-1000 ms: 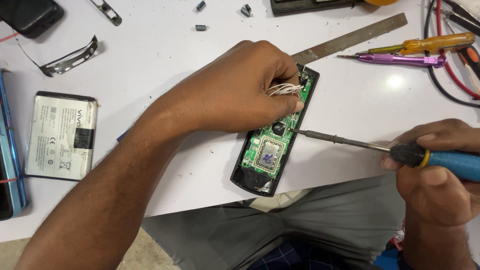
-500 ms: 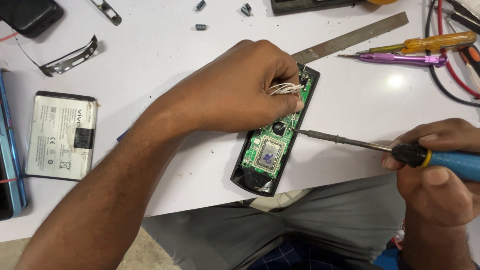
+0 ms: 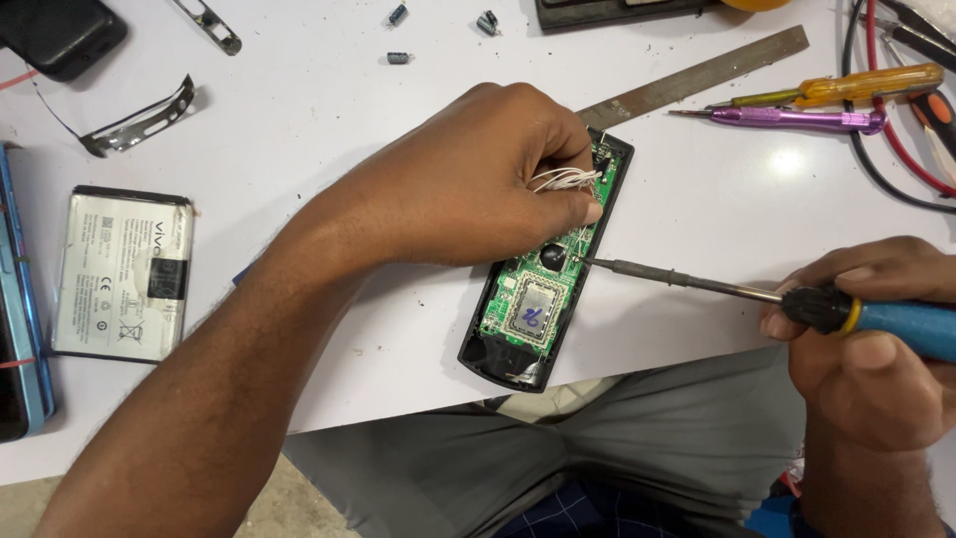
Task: The person holds an opened phone mainboard on a workbench and solders components on it with a soldering iron, steadying the board with the other hand. They briefly brush the board with a toothbrush, then feed solder wire from a spool while continuing to solder points on the board.
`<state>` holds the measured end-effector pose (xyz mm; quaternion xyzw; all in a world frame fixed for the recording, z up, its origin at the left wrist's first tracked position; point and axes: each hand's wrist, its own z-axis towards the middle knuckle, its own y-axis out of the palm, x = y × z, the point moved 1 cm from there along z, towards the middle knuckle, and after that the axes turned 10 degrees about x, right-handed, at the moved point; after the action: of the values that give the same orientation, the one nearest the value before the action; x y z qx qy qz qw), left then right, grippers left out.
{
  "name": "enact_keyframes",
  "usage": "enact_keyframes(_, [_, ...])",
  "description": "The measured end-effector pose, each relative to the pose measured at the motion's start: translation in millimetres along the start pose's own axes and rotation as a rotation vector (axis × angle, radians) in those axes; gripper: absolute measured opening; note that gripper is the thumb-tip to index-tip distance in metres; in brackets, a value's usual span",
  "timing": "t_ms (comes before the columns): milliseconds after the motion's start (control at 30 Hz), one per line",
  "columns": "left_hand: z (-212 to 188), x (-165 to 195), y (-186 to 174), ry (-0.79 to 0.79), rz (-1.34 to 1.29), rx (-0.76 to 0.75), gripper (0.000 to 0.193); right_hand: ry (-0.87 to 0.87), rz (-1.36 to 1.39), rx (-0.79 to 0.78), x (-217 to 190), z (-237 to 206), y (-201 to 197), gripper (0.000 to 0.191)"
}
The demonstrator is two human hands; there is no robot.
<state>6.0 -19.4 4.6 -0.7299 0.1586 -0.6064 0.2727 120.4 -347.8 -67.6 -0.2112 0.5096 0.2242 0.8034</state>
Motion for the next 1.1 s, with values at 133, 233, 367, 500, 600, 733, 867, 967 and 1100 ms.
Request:
enact_keyframes(133, [0.0,0.2,-0.1,-0.015,0.009,-0.001,0.016,-0.073,-0.049,-0.068,-3.3,9.0,2.6,0.03])
enact_keyframes(233, [0.2,-0.2,0.0,-0.019,0.011,-0.001,0.016,-0.092,-0.051,-0.073,-4.3,12.5,5.3,0.029])
enact_keyframes(367, [-0.2,-1.3,-0.3,0.009,0.001,0.005,0.016,-0.101,0.018,-0.099,-2.9,14.1,5.9,0.03])
enact_keyframes(500, [-0.1,-1.9,-0.2,0.024,-0.001,0.006,0.017,-0.06,0.008,-0.027,-2.8,8.1,6.1,0.027])
enact_keyframes(600, [0.2,-1.6,0.1,0.002,0.005,-0.003,0.017,-0.031,-0.011,-0.014,-3.9,6.7,5.8,0.028])
enact_keyframes(733, [0.1,-1.2,-0.6,0.0,0.003,-0.004,0.017,-0.028,-0.024,0.002,-4.9,6.0,6.1,0.027])
enact_keyframes(867, [-0.5,-1.6,-0.9,0.005,-0.007,0.004,0.018,-0.046,-0.032,-0.015,-3.5,6.2,4.4,0.026])
enact_keyframes(967, [0.1,-2.0,-1.0,-0.003,-0.014,-0.004,0.018,-0.017,-0.062,0.008,-2.4,4.7,2.7,0.029])
enact_keyframes(1100, [0.0,-1.3,-2.0,0.031,-0.023,-0.002,0.019,-0.026,-0.095,0.021,-3.1,3.4,3.6,0.029])
